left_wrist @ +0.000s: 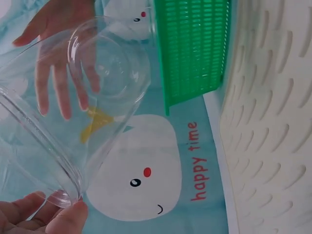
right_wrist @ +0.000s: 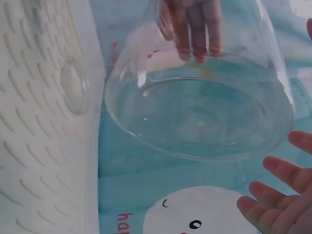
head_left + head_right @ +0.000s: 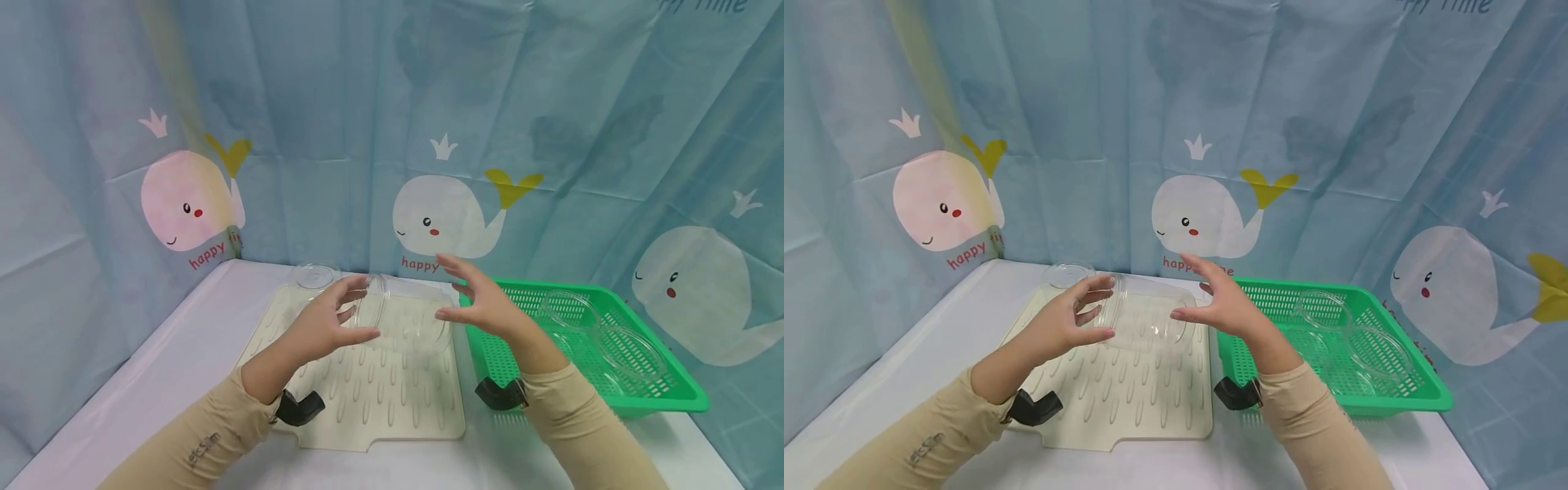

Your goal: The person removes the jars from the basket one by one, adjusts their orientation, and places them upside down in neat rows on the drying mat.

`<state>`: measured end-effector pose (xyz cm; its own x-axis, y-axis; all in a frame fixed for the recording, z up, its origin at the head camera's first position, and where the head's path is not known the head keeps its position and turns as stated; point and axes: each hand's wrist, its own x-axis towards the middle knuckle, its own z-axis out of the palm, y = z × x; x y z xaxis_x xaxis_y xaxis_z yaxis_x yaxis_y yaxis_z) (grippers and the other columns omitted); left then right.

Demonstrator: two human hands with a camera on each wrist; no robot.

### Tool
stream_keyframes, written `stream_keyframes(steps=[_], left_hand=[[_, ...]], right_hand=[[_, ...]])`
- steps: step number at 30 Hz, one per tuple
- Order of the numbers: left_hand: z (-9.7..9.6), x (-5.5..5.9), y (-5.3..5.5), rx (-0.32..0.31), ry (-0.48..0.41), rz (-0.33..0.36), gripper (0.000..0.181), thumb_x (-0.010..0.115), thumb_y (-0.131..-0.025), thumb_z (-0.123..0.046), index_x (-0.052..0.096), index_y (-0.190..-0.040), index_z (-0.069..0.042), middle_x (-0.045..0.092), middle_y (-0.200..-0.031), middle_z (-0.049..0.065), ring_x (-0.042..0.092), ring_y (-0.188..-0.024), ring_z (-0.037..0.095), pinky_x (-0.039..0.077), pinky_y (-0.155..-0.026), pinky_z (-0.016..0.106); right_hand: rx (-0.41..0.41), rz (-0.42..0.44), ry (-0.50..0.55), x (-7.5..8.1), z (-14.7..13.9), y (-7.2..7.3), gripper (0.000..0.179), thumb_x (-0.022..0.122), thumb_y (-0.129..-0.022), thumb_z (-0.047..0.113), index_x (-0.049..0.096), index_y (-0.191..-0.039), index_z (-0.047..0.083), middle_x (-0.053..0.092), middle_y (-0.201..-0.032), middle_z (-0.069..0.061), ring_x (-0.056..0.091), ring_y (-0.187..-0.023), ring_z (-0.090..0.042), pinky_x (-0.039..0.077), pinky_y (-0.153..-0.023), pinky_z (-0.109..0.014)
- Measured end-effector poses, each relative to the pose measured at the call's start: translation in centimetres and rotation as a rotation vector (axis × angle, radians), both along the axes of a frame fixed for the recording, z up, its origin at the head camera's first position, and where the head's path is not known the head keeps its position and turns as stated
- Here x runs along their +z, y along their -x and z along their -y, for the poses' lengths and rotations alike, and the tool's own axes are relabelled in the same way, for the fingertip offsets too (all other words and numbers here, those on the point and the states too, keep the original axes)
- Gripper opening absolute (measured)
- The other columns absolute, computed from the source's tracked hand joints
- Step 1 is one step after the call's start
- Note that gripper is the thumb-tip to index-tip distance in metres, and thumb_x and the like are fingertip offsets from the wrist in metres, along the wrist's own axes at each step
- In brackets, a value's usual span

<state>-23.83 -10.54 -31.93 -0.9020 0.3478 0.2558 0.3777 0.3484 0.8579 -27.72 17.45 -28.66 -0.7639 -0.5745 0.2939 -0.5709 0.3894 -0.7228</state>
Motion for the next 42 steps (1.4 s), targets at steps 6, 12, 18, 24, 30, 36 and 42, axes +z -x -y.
stream_keyframes(steps=[6,12,18,24,30,36,42], left_hand=[[0.4,0.2,0.4,-0.023,-0.223,0.131,0.083,0.072,-0.079,-0.028,0.024,-0.143,-0.007,0.030,-0.146,0.010,0.030,-0.133,0.026,0.030,-0.104,0.047],[0.0,-0.1,0.4,-0.104,-0.484,0.192,0.084,0.065,-0.083,-0.036,0.017,-0.143,-0.002,0.023,-0.147,0.017,0.025,-0.135,0.030,0.020,-0.108,0.050],[-0.7,-0.7,0.7,-0.162,-0.520,0.237,0.087,0.064,-0.082,-0.043,0.016,-0.143,-0.003,0.021,-0.147,0.017,0.023,-0.136,0.030,0.017,-0.109,0.051],[-0.7,-1.1,0.9,-0.195,-0.493,0.289,0.089,0.063,-0.083,-0.030,0.003,-0.146,-0.011,0.022,-0.145,0.021,0.026,-0.134,0.034,0.019,-0.108,0.052],[-0.4,-2.0,1.3,-0.251,-0.341,0.267,0.080,0.066,-0.083,-0.031,0.017,-0.141,-0.005,0.027,-0.145,0.020,0.027,-0.134,0.032,0.026,-0.106,0.050],[-0.4,-3.0,1.4,-0.326,-0.237,0.233,0.077,0.072,-0.079,-0.030,0.027,-0.137,-0.006,0.032,-0.144,0.013,0.027,-0.135,0.029,0.032,-0.103,0.048],[-0.8,-3.4,1.4,-0.372,-0.205,0.205,0.077,0.073,-0.078,-0.031,0.028,-0.136,-0.006,0.034,-0.144,0.009,0.026,-0.136,0.026,0.027,-0.105,0.050]], right_hand=[[0.001,0.095,0.117,-0.8,-0.3,0.0,0.090,0.073,-0.075,0.040,0.020,-0.146,0.023,0.023,-0.149,-0.008,0.025,-0.134,-0.031,0.026,-0.106,-0.050],[-0.005,0.156,0.132,-1.5,0.0,-0.2,0.103,0.080,-0.070,0.031,0.012,-0.147,0.022,0.023,-0.147,-0.014,0.027,-0.132,-0.035,0.028,-0.104,-0.049],[-0.005,0.148,0.087,-1.7,0.5,-0.4,0.096,0.079,-0.071,0.024,0.018,-0.145,0.017,0.034,-0.142,-0.007,0.036,-0.130,-0.031,0.031,-0.104,-0.044],[0.021,0.150,0.135,-1.8,0.3,-0.2,0.089,0.076,-0.074,0.019,0.022,-0.144,0.013,0.039,-0.139,-0.007,0.039,-0.128,-0.029,0.032,-0.103,-0.047],[0.138,0.236,0.326,-1.9,-0.2,-0.1,0.099,0.076,-0.075,0.019,0.009,-0.147,0.008,0.030,-0.143,-0.016,0.032,-0.131,-0.033,0.037,-0.101,-0.035],[0.263,0.293,0.513,-2.3,0.0,-0.1,0.107,0.076,-0.075,0.022,-0.001,-0.147,0.009,0.014,-0.149,-0.022,0.025,-0.135,-0.034,0.032,-0.104,-0.030],[0.338,0.291,0.610,-2.7,0.7,-0.2,0.105,0.076,-0.074,0.028,0.004,-0.147,0.004,0.015,-0.149,-0.022,0.032,-0.132,-0.027,0.030,-0.105,-0.033]])
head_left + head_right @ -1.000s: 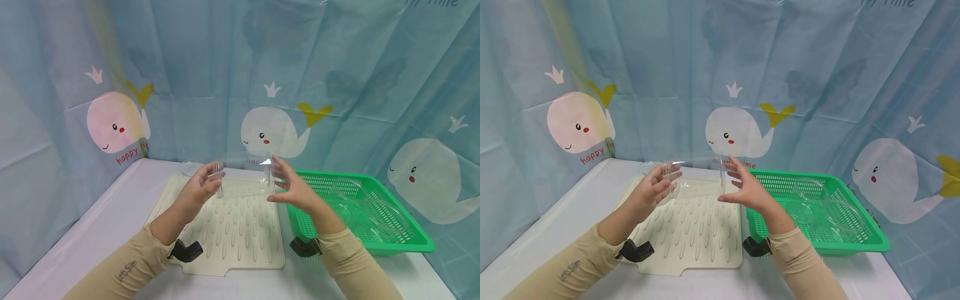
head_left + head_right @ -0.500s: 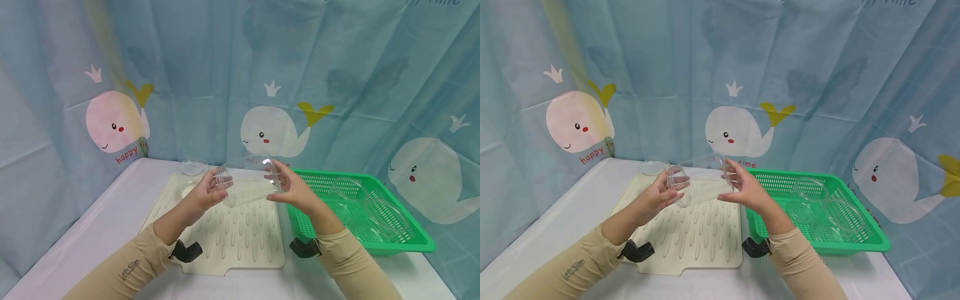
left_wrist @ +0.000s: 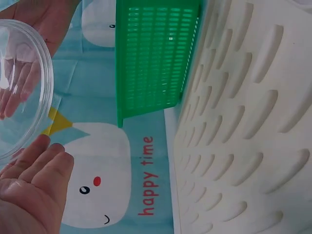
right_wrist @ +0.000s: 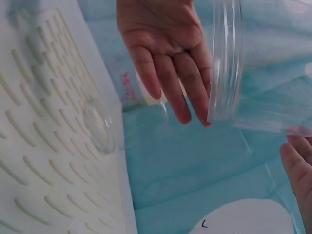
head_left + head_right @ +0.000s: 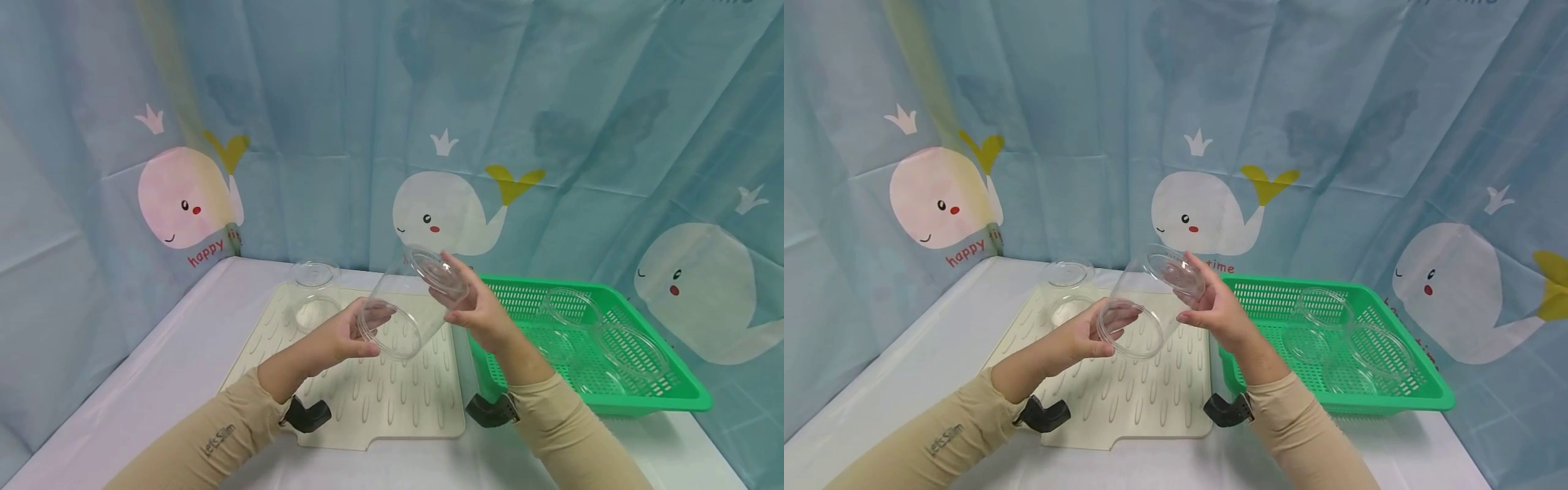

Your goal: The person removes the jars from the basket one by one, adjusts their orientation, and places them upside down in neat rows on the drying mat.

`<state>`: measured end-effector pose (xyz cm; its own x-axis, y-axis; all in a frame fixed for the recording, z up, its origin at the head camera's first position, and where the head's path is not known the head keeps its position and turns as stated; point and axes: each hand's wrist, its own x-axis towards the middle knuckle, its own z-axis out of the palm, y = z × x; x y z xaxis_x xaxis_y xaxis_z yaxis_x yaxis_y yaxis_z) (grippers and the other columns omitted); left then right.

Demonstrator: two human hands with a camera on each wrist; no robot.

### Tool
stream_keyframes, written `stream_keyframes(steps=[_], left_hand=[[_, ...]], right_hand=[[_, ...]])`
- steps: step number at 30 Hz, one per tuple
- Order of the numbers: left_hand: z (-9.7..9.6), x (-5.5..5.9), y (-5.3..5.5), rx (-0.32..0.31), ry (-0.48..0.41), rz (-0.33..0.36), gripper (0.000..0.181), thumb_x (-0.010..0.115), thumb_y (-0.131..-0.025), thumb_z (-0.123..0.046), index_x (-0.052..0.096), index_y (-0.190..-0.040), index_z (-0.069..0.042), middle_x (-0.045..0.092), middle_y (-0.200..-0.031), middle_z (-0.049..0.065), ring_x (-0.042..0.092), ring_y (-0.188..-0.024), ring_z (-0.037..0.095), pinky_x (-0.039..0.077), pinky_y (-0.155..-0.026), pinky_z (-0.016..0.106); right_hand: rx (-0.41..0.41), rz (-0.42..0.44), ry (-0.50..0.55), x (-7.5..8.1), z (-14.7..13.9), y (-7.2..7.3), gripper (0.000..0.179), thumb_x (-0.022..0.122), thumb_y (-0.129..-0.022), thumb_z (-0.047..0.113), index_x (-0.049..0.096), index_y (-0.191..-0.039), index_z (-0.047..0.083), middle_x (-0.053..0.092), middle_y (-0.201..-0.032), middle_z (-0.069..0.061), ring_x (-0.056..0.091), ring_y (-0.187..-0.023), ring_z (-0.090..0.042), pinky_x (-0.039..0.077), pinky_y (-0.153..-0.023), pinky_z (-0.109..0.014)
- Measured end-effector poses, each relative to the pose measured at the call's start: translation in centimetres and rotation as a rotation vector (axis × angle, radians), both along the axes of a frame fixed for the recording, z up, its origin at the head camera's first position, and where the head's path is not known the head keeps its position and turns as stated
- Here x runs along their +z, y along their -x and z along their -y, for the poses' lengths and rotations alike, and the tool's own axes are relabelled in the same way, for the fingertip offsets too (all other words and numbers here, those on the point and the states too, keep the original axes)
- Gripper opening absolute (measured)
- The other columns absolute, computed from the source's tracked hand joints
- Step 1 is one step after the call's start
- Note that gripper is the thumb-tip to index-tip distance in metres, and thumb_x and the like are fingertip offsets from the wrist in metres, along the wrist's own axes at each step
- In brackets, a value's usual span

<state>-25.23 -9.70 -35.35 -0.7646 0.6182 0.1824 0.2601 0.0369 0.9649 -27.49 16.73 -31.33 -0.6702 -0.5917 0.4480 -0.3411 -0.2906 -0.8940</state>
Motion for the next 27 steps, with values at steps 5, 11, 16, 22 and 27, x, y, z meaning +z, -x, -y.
stream_keyframes(steps=[5,11,16,22,27], left_hand=[[0.1,-0.1,0.2,-0.014,-0.004,-0.014,0.082,0.075,-0.075,-0.037,0.030,-0.137,-0.008,0.035,-0.144,0.007,0.024,-0.136,0.024,0.022,-0.108,0.049],[0.6,-0.1,0.4,-0.040,0.035,-0.057,0.083,0.074,-0.076,-0.034,0.027,-0.140,-0.011,0.032,-0.145,0.005,0.023,-0.137,0.021,0.019,-0.110,0.045],[1.6,0.1,0.8,0.011,0.182,-0.119,0.075,0.072,-0.080,-0.025,0.027,-0.139,-0.012,0.028,-0.147,0.005,0.022,-0.137,0.018,0.022,-0.109,0.039],[3.6,0.8,1.1,0.135,0.304,-0.195,0.080,0.063,-0.087,-0.028,0.013,-0.147,-0.013,0.025,-0.149,0.005,0.020,-0.138,0.023,0.020,-0.109,0.044],[5.0,1.4,1.1,0.175,0.300,-0.208,0.078,0.057,-0.090,-0.035,0.008,-0.148,-0.017,0.021,-0.151,0.002,0.016,-0.139,0.024,0.018,-0.110,0.047]], right_hand=[[0.062,-0.031,0.054,-0.3,0.8,0.0,0.095,0.076,-0.074,0.027,0.016,-0.144,0.005,0.034,-0.144,-0.009,0.034,-0.132,-0.025,0.027,-0.106,-0.041],[0.104,-0.090,0.113,-0.4,1.5,-0.2,0.087,0.077,-0.074,0.021,0.022,-0.141,0.011,0.039,-0.140,-0.007,0.035,-0.131,-0.025,0.028,-0.107,-0.042],[-0.002,-0.174,0.033,-0.3,1.6,-0.5,0.091,0.079,-0.072,0.023,0.023,-0.142,0.008,0.040,-0.138,-0.010,0.042,-0.125,-0.024,0.038,-0.101,-0.034],[-0.107,-0.249,-0.019,-0.2,1.5,-0.4,0.092,0.079,-0.071,0.026,0.022,-0.141,0.004,0.036,-0.139,-0.022,0.043,-0.125,-0.025,0.041,-0.097,-0.032],[-0.154,-0.245,-0.015,-0.2,1.6,-0.4,0.093,0.079,-0.072,0.022,0.021,-0.142,0.005,0.040,-0.138,-0.013,0.043,-0.124,-0.022,0.039,-0.100,-0.029]])
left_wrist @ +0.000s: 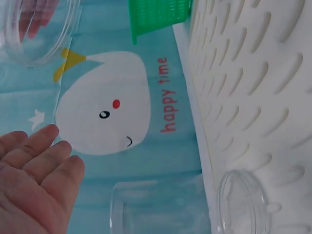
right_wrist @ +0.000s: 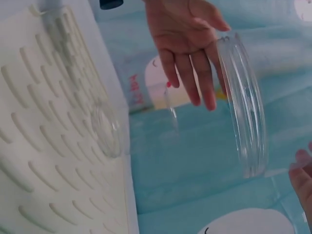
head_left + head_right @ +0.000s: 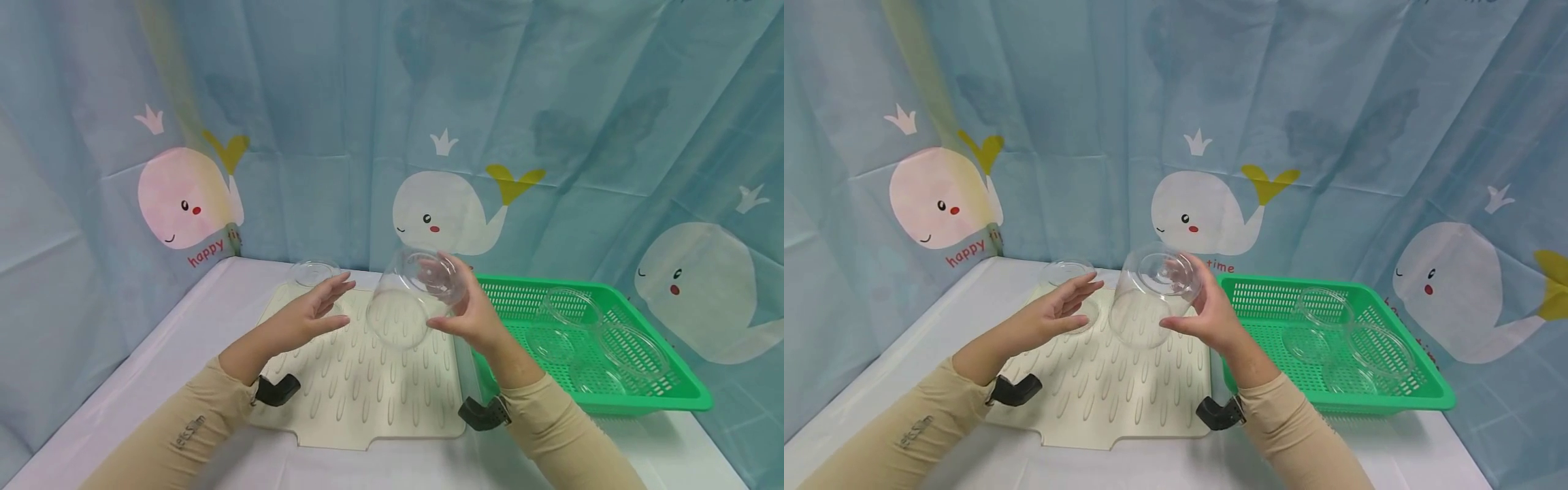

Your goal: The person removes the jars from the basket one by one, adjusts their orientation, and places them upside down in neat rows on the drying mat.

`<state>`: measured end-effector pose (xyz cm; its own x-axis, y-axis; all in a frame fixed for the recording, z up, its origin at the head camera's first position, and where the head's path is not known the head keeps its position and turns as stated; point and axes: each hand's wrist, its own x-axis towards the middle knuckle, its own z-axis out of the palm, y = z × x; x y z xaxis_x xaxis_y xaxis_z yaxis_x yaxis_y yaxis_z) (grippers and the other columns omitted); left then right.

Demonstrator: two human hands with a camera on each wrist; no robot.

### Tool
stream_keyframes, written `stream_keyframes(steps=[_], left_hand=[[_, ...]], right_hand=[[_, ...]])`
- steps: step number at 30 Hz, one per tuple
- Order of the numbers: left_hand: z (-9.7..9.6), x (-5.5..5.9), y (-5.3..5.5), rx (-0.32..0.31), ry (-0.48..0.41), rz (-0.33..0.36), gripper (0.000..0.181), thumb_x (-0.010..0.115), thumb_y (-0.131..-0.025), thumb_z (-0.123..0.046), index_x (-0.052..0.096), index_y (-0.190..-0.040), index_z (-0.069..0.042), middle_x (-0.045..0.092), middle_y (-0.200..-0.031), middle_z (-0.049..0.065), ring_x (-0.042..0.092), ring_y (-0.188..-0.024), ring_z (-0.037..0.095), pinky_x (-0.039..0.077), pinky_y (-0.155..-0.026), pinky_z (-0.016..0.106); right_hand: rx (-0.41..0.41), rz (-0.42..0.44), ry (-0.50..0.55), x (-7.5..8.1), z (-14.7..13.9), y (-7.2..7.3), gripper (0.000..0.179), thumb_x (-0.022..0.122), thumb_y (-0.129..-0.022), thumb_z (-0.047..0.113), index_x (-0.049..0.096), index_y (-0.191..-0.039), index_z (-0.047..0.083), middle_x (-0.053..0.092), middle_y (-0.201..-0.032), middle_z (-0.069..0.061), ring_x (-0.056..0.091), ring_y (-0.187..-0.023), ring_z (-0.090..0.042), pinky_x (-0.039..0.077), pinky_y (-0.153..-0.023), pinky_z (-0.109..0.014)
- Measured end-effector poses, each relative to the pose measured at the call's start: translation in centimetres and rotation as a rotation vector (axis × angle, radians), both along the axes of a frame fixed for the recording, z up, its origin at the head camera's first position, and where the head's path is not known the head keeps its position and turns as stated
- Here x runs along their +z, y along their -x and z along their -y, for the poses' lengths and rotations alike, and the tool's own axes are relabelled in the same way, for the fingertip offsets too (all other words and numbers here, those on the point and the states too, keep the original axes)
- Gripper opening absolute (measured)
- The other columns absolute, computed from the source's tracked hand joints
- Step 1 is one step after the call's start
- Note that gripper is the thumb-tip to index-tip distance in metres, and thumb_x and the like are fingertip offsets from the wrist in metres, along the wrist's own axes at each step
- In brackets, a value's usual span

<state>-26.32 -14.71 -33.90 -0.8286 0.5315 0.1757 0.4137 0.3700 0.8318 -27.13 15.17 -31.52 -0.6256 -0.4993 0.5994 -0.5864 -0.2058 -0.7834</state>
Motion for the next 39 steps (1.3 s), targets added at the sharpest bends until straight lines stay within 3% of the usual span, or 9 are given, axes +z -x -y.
stream_keyframes(steps=[6,13,17,22,29,34,39], left_hand=[[2.1,0.5,-0.1,0.050,0.027,-0.033,0.077,0.056,-0.091,-0.032,0.006,-0.148,-0.016,0.019,-0.151,0.003,0.015,-0.139,0.021,0.016,-0.110,0.047],[5.1,0.5,0.2,0.161,0.111,-0.098,0.077,0.056,-0.091,-0.033,0.008,-0.148,-0.011,0.021,-0.150,0.010,0.020,-0.137,0.031,0.020,-0.108,0.050],[6.9,-0.3,0.8,0.259,0.241,-0.141,0.079,0.056,-0.090,-0.039,0.012,-0.147,-0.009,0.023,-0.149,0.014,0.021,-0.136,0.034,0.022,-0.106,0.055],[9.3,-2.1,1.6,0.360,0.411,-0.121,0.089,0.053,-0.086,-0.054,0.012,-0.147,-0.005,0.019,-0.148,0.022,0.019,-0.134,0.041,0.022,-0.103,0.059],[11.6,-4.8,2.9,0.372,0.515,-0.100,0.093,0.052,-0.085,-0.057,0.013,-0.145,0.001,0.015,-0.147,0.028,0.014,-0.133,0.046,0.016,-0.104,0.061],[12.5,-6.3,3.4,0.339,0.588,-0.076,0.089,0.054,-0.086,-0.051,0.014,-0.144,0.003,0.009,-0.149,0.027,0.008,-0.134,0.045,0.012,-0.104,0.061],[12.7,-7.4,3.6,0.294,0.603,-0.060,0.085,0.058,-0.087,-0.042,0.017,-0.143,0.005,0.007,-0.149,0.026,0.005,-0.134,0.046,0.010,-0.104,0.062]], right_hand=[[-0.129,0.082,-0.030,0.2,0.5,-0.1,0.092,0.078,-0.070,0.005,0.022,-0.142,0.006,0.040,-0.137,-0.014,0.042,-0.123,-0.021,0.037,-0.101,-0.029],[-0.280,0.169,-0.081,0.5,1.3,-0.2,0.093,0.077,-0.072,0.005,0.019,-0.144,0.015,0.039,-0.139,-0.006,0.038,-0.128,-0.020,0.031,-0.106,-0.035],[-0.353,0.202,-0.077,0.7,2.1,-0.1,0.093,0.078,-0.071,0.006,0.021,-0.143,0.018,0.039,-0.139,-0.003,0.037,-0.129,-0.019,0.031,-0.106,-0.033],[-0.432,0.231,-0.052,0.9,3.6,0.0,0.092,0.079,-0.070,0.009,0.024,-0.142,0.021,0.040,-0.137,0.000,0.037,-0.128,-0.015,0.030,-0.106,-0.030],[-0.540,0.284,-0.015,-0.4,6.1,0.3,0.096,0.082,-0.067,0.018,0.023,-0.142,0.019,0.037,-0.137,0.001,0.033,-0.130,-0.016,0.030,-0.106,-0.031],[-0.620,0.329,-0.020,-3.3,7.8,1.0,0.098,0.084,-0.065,0.024,0.024,-0.141,0.016,0.036,-0.139,-0.001,0.033,-0.131,-0.017,0.029,-0.107,-0.034],[-0.718,0.384,-0.113,-6.5,8.3,2.2,0.101,0.084,-0.064,0.028,0.022,-0.143,0.017,0.033,-0.143,-0.005,0.030,-0.133,-0.021,0.028,-0.107,-0.037]])
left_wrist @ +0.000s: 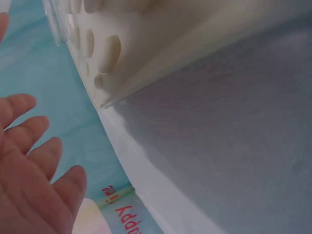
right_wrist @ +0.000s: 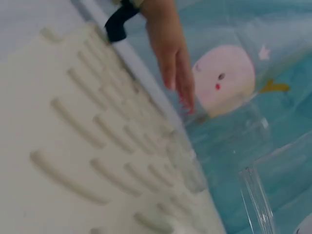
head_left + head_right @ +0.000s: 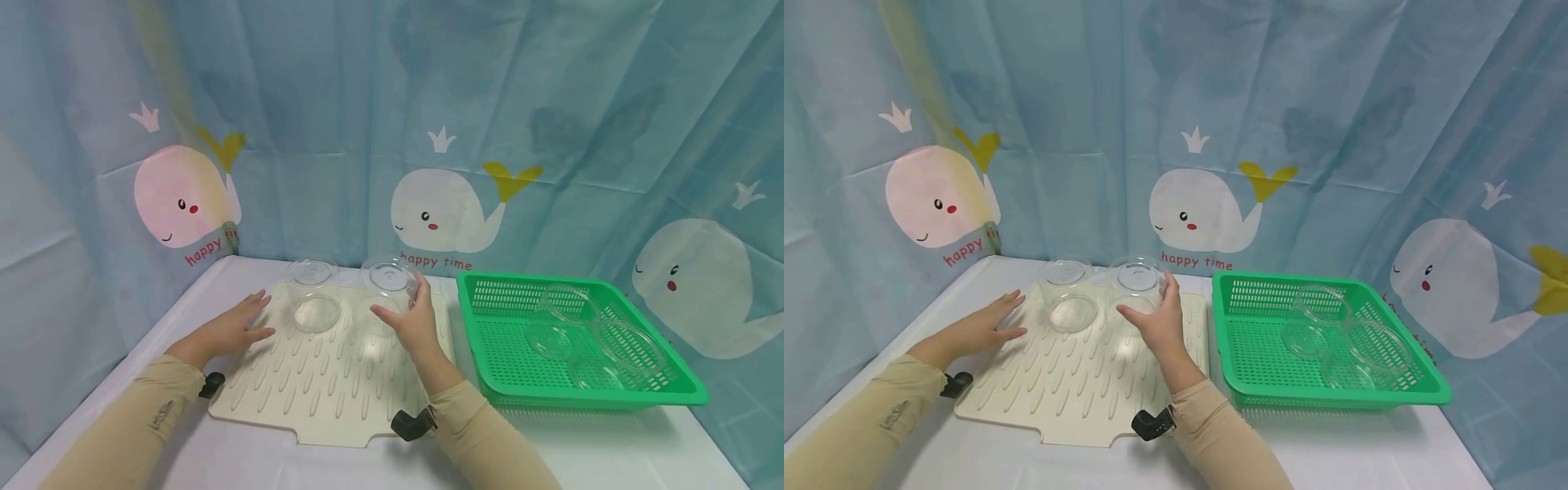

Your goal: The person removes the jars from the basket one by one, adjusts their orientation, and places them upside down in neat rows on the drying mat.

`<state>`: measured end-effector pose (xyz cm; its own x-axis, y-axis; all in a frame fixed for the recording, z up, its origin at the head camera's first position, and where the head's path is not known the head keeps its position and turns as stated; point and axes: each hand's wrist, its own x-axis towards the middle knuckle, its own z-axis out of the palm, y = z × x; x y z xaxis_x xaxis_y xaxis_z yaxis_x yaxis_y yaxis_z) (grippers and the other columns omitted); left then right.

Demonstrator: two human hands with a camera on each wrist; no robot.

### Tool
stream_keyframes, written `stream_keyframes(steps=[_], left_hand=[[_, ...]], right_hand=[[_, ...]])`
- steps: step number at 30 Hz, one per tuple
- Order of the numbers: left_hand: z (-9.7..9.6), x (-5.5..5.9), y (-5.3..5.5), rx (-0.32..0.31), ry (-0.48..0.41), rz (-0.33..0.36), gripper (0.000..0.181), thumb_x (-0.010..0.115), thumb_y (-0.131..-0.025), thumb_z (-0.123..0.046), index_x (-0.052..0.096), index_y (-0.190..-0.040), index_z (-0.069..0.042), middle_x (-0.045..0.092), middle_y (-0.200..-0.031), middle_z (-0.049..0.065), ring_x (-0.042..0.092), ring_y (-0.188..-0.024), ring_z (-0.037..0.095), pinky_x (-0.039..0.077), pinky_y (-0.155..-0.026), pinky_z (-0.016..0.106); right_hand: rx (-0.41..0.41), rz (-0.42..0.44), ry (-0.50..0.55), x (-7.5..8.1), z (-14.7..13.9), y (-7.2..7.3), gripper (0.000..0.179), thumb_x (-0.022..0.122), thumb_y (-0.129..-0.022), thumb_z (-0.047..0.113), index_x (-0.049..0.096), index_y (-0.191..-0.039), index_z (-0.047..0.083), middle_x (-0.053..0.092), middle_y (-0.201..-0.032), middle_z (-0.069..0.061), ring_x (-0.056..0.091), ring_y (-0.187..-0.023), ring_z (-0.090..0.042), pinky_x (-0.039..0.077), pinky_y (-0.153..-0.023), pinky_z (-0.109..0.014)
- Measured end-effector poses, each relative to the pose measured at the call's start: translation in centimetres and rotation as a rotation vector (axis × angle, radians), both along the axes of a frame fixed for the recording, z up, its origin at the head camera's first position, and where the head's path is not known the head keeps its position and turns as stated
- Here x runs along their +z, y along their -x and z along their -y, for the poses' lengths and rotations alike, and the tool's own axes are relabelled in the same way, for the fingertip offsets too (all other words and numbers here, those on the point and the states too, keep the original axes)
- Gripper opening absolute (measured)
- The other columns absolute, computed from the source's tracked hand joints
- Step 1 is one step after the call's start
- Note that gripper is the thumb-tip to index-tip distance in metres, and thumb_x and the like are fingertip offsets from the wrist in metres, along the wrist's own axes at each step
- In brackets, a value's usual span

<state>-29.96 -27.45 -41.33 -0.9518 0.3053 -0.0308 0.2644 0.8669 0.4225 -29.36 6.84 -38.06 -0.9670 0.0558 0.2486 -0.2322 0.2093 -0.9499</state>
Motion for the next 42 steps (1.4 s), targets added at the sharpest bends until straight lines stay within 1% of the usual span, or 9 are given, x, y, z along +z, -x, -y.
stream_keyframes(steps=[3,6,9,13,16,22,27,35,42], left_hand=[[0.1,-0.2,-0.1,-0.007,-0.005,0.022,0.086,0.059,-0.086,-0.043,0.017,-0.143,0.005,0.005,-0.149,0.026,0.004,-0.134,0.047,0.009,-0.103,0.063],[0.1,-0.4,-0.1,-0.008,-0.009,0.070,0.091,0.059,-0.085,-0.047,0.014,-0.143,0.006,0.001,-0.149,0.027,0.000,-0.134,0.047,0.007,-0.103,0.064],[0.2,-0.9,0.2,-0.015,0.022,0.106,0.094,0.058,-0.084,-0.050,0.012,-0.143,0.008,-0.002,-0.148,0.029,-0.003,-0.133,0.049,0.004,-0.103,0.064],[0.3,-1.2,0.6,-0.011,0.083,0.111,0.096,0.057,-0.083,-0.053,0.013,-0.142,0.010,-0.001,-0.147,0.031,-0.003,-0.133,0.049,0.004,-0.104,0.063],[0.3,-1.3,0.9,-0.002,0.089,0.120,0.099,0.057,-0.082,-0.054,0.013,-0.141,0.011,0.000,-0.147,0.031,-0.002,-0.133,0.049,0.004,-0.104,0.063],[0.2,-2.0,1.0,-0.014,0.092,0.192,0.104,0.058,-0.080,-0.057,0.011,-0.140,0.014,-0.002,-0.145,0.034,-0.002,-0.131,0.051,0.005,-0.103,0.063],[0.2,-2.4,1.2,-0.021,0.097,0.226,0.108,0.057,-0.079,-0.058,0.009,-0.137,0.019,-0.004,-0.143,0.038,-0.001,-0.130,0.053,0.007,-0.104,0.061],[0.4,-2.5,1.5,-0.022,0.116,0.234,0.113,0.059,-0.076,-0.061,0.008,-0.137,0.019,-0.002,-0.143,0.038,0.003,-0.130,0.052,0.011,-0.104,0.061],[0.2,-2.2,1.4,-0.022,0.109,0.249,0.111,0.057,-0.077,-0.062,0.007,-0.139,0.016,-0.002,-0.145,0.035,0.001,-0.132,0.050,0.009,-0.105,0.060]], right_hand=[[-0.039,0.054,-0.039,-1.4,-0.1,1.1,0.104,0.084,-0.063,0.032,0.020,-0.144,0.016,0.031,-0.145,-0.008,0.029,-0.134,-0.024,0.029,-0.107,-0.037],[-0.060,0.095,-0.056,-2.2,-0.3,2.1,0.106,0.084,-0.062,0.036,0.019,-0.144,0.017,0.031,-0.145,-0.010,0.029,-0.134,-0.026,0.028,-0.107,-0.039],[-0.067,0.129,-0.073,-2.5,-0.4,3.0,0.106,0.083,-0.062,0.040,0.019,-0.144,0.020,0.029,-0.146,-0.010,0.029,-0.134,-0.026,0.028,-0.107,-0.040],[-0.080,0.130,-0.087,-2.6,-0.5,3.8,0.106,0.083,-0.062,0.041,0.019,-0.144,0.021,0.029,-0.147,-0.009,0.028,-0.135,-0.025,0.027,-0.108,-0.040],[-0.098,0.122,-0.091,-2.7,-0.7,4.2,0.104,0.083,-0.063,0.038,0.019,-0.143,0.020,0.030,-0.147,-0.011,0.028,-0.135,-0.025,0.027,-0.108,-0.042],[-0.107,0.130,-0.094,-3.1,-1.0,4.9,0.104,0.084,-0.063,0.036,0.019,-0.143,0.021,0.030,-0.147,-0.011,0.028,-0.135,-0.025,0.027,-0.108,-0.041],[-0.117,0.140,-0.099,-3.5,-1.3,5.5,0.103,0.083,-0.064,0.035,0.020,-0.143,0.023,0.030,-0.146,-0.013,0.028,-0.134,-0.027,0.027,-0.107,-0.042],[-0.082,0.153,-0.139,-3.8,-1.4,5.9,0.101,0.083,-0.065,0.032,0.021,-0.144,0.021,0.032,-0.146,-0.012,0.030,-0.133,-0.028,0.027,-0.107,-0.045],[-0.058,0.161,-0.167,-3.7,-1.5,6.0,0.101,0.083,-0.065,0.032,0.021,-0.144,0.018,0.031,-0.146,-0.009,0.031,-0.133,-0.026,0.029,-0.106,-0.044]])
